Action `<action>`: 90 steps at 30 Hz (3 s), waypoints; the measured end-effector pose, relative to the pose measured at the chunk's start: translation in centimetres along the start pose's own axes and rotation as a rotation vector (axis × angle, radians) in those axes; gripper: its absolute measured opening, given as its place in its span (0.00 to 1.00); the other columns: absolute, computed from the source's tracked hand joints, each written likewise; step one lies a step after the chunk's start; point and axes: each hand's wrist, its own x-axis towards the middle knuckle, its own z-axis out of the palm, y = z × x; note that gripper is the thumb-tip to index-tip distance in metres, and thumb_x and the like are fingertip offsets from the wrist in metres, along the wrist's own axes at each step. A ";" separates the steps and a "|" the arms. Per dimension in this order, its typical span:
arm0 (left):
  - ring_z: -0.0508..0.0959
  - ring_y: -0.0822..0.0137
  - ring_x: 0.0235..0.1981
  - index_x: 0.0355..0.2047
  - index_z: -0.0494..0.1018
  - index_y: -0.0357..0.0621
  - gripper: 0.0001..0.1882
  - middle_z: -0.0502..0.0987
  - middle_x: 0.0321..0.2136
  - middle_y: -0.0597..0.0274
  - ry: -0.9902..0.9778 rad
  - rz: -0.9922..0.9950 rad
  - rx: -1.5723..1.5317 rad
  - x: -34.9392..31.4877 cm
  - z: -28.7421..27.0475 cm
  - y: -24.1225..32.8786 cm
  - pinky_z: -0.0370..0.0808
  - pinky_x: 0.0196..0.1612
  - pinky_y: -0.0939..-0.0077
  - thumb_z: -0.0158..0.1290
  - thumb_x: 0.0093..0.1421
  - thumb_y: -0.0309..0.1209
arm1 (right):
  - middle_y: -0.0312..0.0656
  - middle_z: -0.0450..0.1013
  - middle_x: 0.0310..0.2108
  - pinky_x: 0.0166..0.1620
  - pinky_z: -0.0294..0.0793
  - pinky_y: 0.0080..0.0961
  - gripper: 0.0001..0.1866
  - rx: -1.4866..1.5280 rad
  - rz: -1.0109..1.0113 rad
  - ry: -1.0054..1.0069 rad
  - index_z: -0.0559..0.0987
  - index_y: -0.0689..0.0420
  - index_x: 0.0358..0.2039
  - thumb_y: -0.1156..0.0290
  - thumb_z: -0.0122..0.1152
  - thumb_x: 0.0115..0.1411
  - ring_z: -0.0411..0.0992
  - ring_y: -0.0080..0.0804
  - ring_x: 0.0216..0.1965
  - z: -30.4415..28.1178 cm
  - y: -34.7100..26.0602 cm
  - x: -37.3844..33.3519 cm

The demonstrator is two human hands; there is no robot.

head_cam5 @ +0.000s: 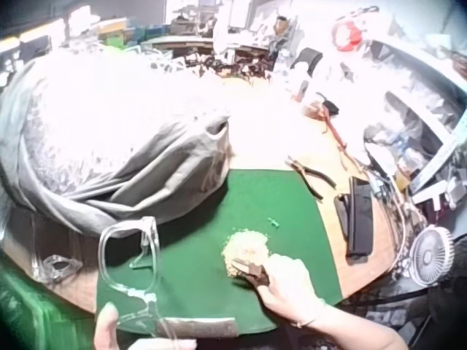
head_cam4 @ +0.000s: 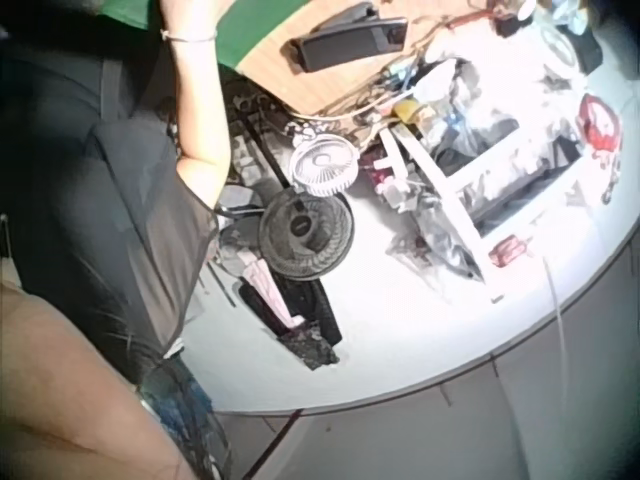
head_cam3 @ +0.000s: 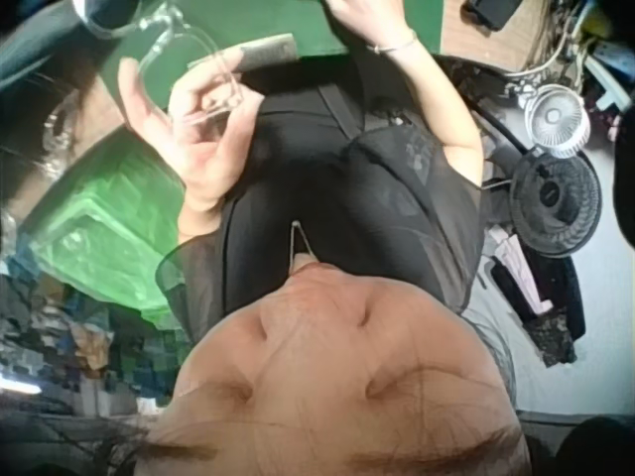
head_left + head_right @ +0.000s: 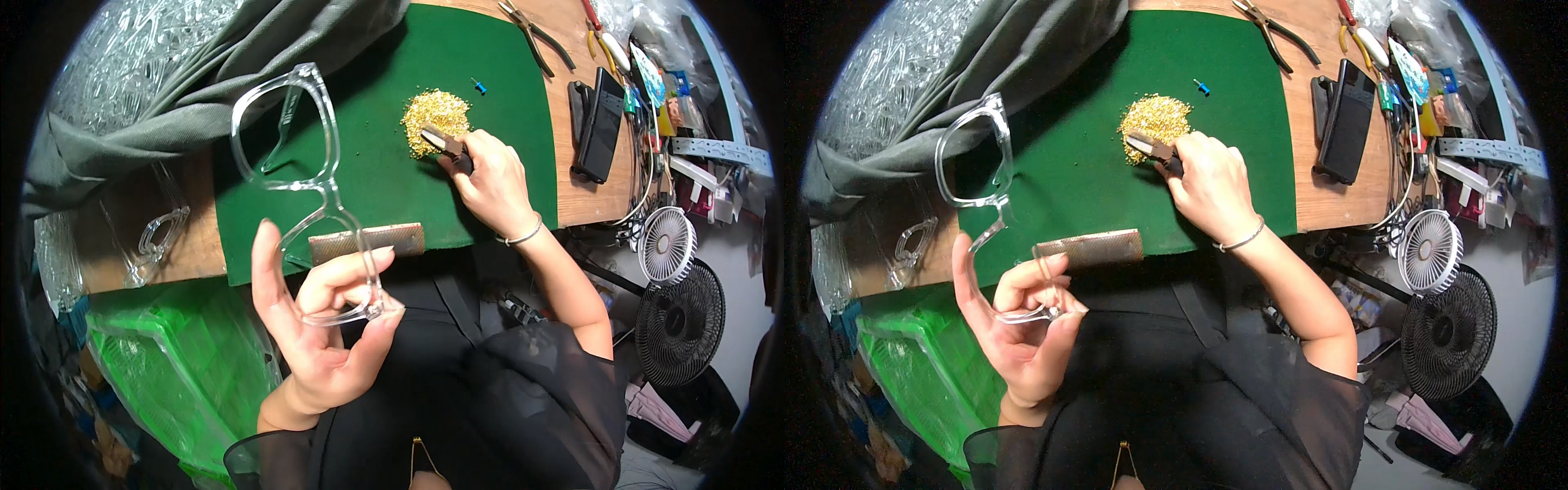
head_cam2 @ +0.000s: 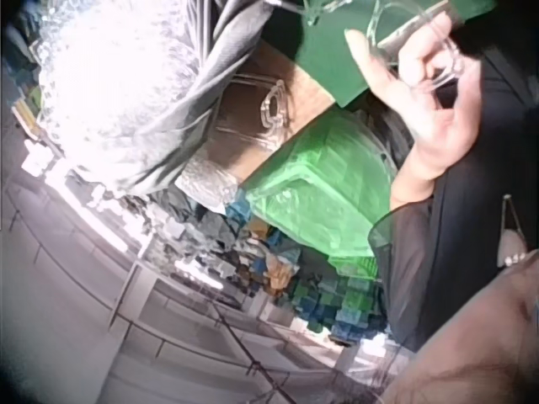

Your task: The person assembles clear plastic eyeglass frames by hand, using pliers to bend and secure the arms and frame joints. They repeatedly adjust the frame shape and hinge alignment, then place the assembled glasses into a green plastic basket.

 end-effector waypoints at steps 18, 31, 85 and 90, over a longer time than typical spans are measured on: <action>0.78 0.57 0.44 0.64 0.32 0.36 0.50 0.71 0.47 0.35 -0.100 0.180 0.124 -1.8 1.1 0.5 0.76 0.45 0.72 0.54 0.51 0.10 | 0.40 0.72 0.30 0.36 0.69 0.26 0.11 1.088 -0.295 -0.212 0.74 0.58 0.31 0.83 0.65 0.48 0.70 0.33 0.31 -5.4 -9.2 -4.3; 0.75 0.51 0.49 0.63 0.25 0.41 0.51 0.69 0.49 0.32 -0.203 0.231 0.301 -3.0 0.6 1.0 0.73 0.51 0.65 0.52 0.53 0.11 | 0.36 0.73 0.28 0.35 0.66 0.28 0.08 1.086 -0.503 -0.090 0.77 0.55 0.30 0.74 0.69 0.49 0.69 0.31 0.28 -4.5 -8.9 -4.6; 0.78 0.59 0.46 0.62 0.37 0.27 0.48 0.75 0.46 0.41 -0.158 0.126 0.111 -3.0 1.2 0.2 0.73 0.48 0.74 0.56 0.48 0.11 | 0.35 0.73 0.26 0.33 0.66 0.27 0.09 0.961 -0.539 -0.125 0.77 0.56 0.30 0.72 0.69 0.48 0.70 0.32 0.27 -5.5 -8.3 -4.6; 0.78 0.60 0.45 0.62 0.36 0.28 0.48 0.75 0.46 0.42 -0.160 0.110 0.066 -3.0 1.3 0.3 0.73 0.48 0.75 0.55 0.48 0.10 | 0.35 0.73 0.26 0.34 0.66 0.28 0.09 0.931 -0.541 -0.122 0.77 0.56 0.30 0.73 0.69 0.47 0.70 0.32 0.27 -5.8 -8.6 -4.6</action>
